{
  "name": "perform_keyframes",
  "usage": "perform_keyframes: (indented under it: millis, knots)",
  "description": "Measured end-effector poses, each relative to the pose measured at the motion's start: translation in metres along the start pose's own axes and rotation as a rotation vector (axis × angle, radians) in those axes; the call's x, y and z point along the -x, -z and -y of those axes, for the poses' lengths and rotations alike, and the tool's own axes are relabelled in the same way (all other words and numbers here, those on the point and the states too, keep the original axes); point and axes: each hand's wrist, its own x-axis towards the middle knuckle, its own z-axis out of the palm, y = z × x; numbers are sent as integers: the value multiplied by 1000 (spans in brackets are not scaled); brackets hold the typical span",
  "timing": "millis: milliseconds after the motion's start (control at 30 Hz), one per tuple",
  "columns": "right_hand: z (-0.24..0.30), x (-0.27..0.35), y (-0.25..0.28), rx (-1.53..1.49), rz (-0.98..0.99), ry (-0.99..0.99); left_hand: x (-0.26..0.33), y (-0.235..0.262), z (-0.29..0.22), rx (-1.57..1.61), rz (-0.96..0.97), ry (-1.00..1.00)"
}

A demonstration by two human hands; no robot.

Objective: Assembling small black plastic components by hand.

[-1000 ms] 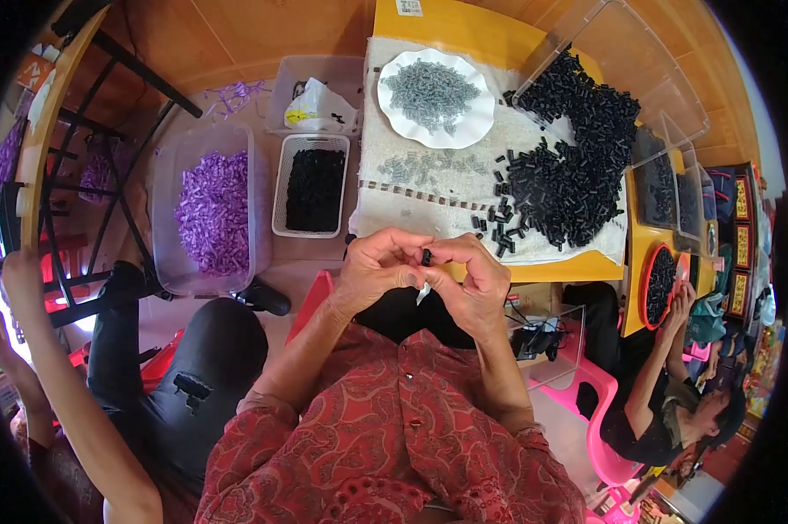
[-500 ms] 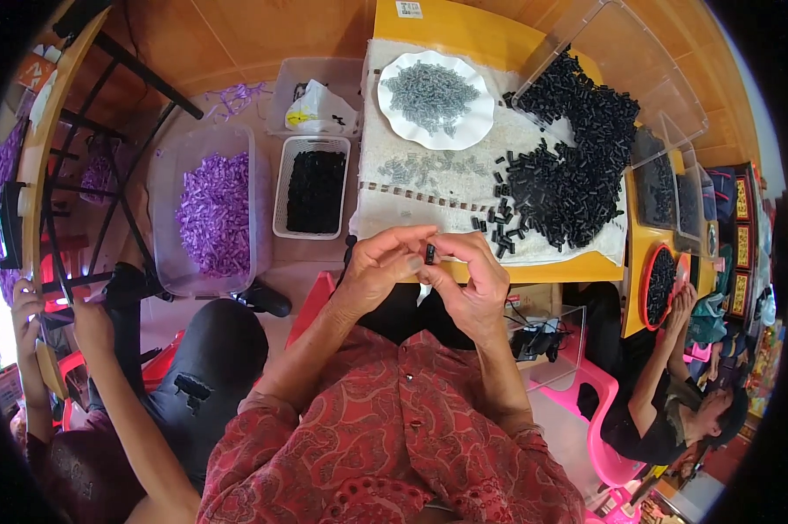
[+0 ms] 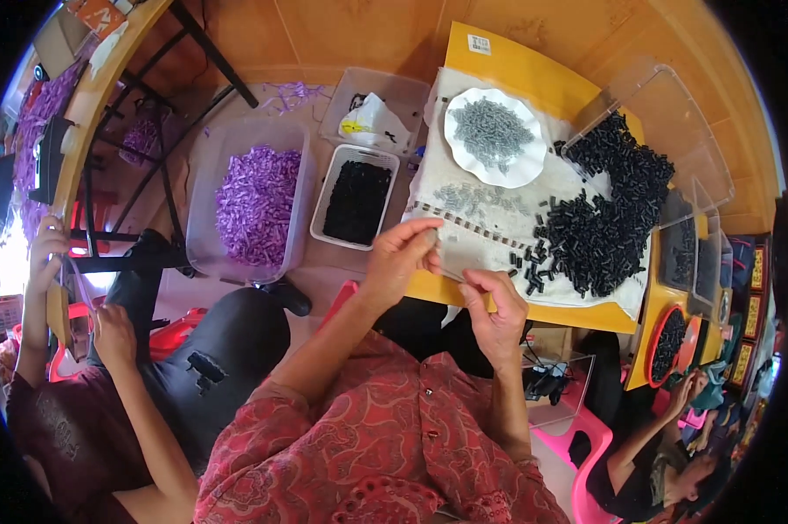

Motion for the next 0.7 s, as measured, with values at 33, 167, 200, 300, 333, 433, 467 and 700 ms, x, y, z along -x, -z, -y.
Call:
perform_keyframes:
  millis: [33, 167, 200, 300, 333, 433, 467, 700]
  knots:
    - [0, 2, 0, 7, -10, -3, -5, 5, -1, -1, 12, 5]
    - [2, 3, 0, -6, -14, -14, -19, 35, -20, -55, -245, -95]
    - [-2, 5, 0, 1, -13, -7, -25, 44, -22, -11, -303, -117]
    - [-2, 5, -2, -18, -42, 47, -33, 60, -35, -10, -485, -156]
    - [-4, 6, -4, -29, -35, 51, -34, 73, -35, -9, -468, -149]
    - [-6, 10, -6, -40, -30, 37, -38, 99, -24, 45, -483, -127]
    - [-6, 11, -4, -56, -14, 31, -39, 98, -22, 9, -517, -173]
    - [-21, 20, 10, 48, -43, 80, -34, 66, -11, -50, -436, -202]
